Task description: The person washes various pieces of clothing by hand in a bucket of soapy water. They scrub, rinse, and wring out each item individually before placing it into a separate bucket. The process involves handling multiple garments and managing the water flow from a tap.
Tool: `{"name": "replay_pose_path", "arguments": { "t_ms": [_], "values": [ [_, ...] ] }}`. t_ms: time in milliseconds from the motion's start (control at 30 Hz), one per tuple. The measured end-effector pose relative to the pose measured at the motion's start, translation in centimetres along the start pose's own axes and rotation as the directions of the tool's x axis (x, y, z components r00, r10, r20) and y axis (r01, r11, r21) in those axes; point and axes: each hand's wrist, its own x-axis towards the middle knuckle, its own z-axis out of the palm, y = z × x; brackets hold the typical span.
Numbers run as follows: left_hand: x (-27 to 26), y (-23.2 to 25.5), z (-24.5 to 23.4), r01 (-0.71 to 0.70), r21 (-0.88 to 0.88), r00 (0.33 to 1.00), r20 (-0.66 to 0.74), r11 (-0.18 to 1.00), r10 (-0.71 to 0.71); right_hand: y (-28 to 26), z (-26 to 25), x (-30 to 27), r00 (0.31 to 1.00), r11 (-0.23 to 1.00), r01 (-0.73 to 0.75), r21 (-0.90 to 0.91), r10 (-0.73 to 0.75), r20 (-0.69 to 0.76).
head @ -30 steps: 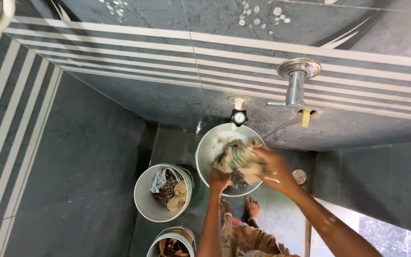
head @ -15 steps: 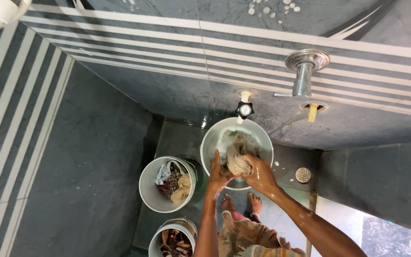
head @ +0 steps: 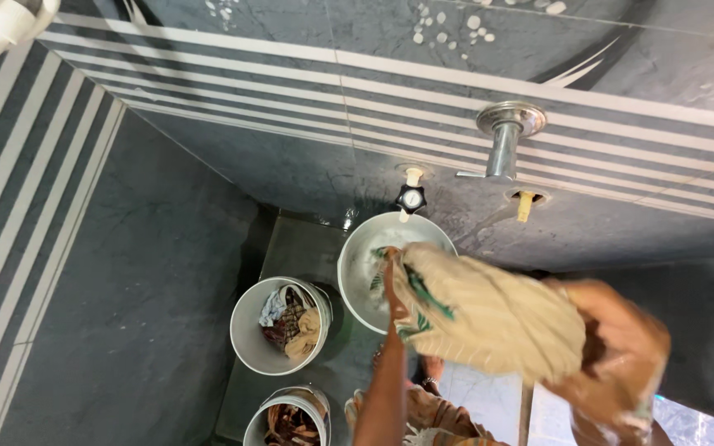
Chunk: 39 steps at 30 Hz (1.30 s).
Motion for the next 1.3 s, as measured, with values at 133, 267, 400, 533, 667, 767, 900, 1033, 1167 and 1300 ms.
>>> {"name": "replay_pose_path", "arguments": {
  "t_ms": [133,267,400,533,667,767,900,1033,1167,1300],
  "values": [
    [2.1,1.5,-6.6,0.058,-0.010,0.983,-0.171,0.998,-0.058,4.5,-2.0,-0.3,0.961,0.962,-0.269,-0.056,0.272,0.053],
    [0.1,2.7,-8.6,-0.057,0.664,0.958,-0.173,0.745,0.227,16.8,-0.4,-2.7,0.817,0.827,-0.561,-0.041,0.560,0.137],
    [0.0,3.8,-5.1,-0.277,0.889,0.856,0.055,0.365,0.514,31.4,4.5,-8.7,0.655,0.612,-0.756,0.233,0.711,0.255],
    [-1.5,3.7,-1.8,-0.133,0.931,0.838,-0.077,0.340,0.541,38.2,8.1,-12.8,-0.040,-0.206,-0.905,0.372,0.912,0.408],
    [-3.7,1.3,0.5,-0.154,0.901,0.813,-0.117,0.405,0.571,36.5,10.9,-13.4,0.229,-0.410,-0.726,0.551,0.612,0.757],
    [-6.7,1.3,1.1,-0.125,0.987,0.859,0.159,-0.102,0.487,36.7,11.7,-10.4,0.216,-0.646,-0.548,0.532,0.505,0.836],
    [-4.9,3.9,-1.7,0.006,0.992,0.906,0.047,-0.124,0.420,37.0,12.1,-11.2,0.294,-0.451,-0.464,0.762,0.733,0.613],
    [-3.0,3.1,-4.7,-0.084,0.336,0.855,-0.460,0.938,0.241,33.5,12.4,-9.6,0.261,-0.690,-0.185,0.700,0.652,0.712],
    [-4.8,-2.0,-2.6,-0.570,0.614,0.730,0.076,0.545,0.679,26.0,11.4,-9.2,0.405,-0.817,0.125,0.563,0.561,0.722],
    [-4.7,-5.6,-0.8,0.081,0.083,0.991,-0.112,0.993,-0.072,21.6,10.1,-10.7,0.476,-0.859,0.130,0.495,0.492,0.729]
  ]
}}
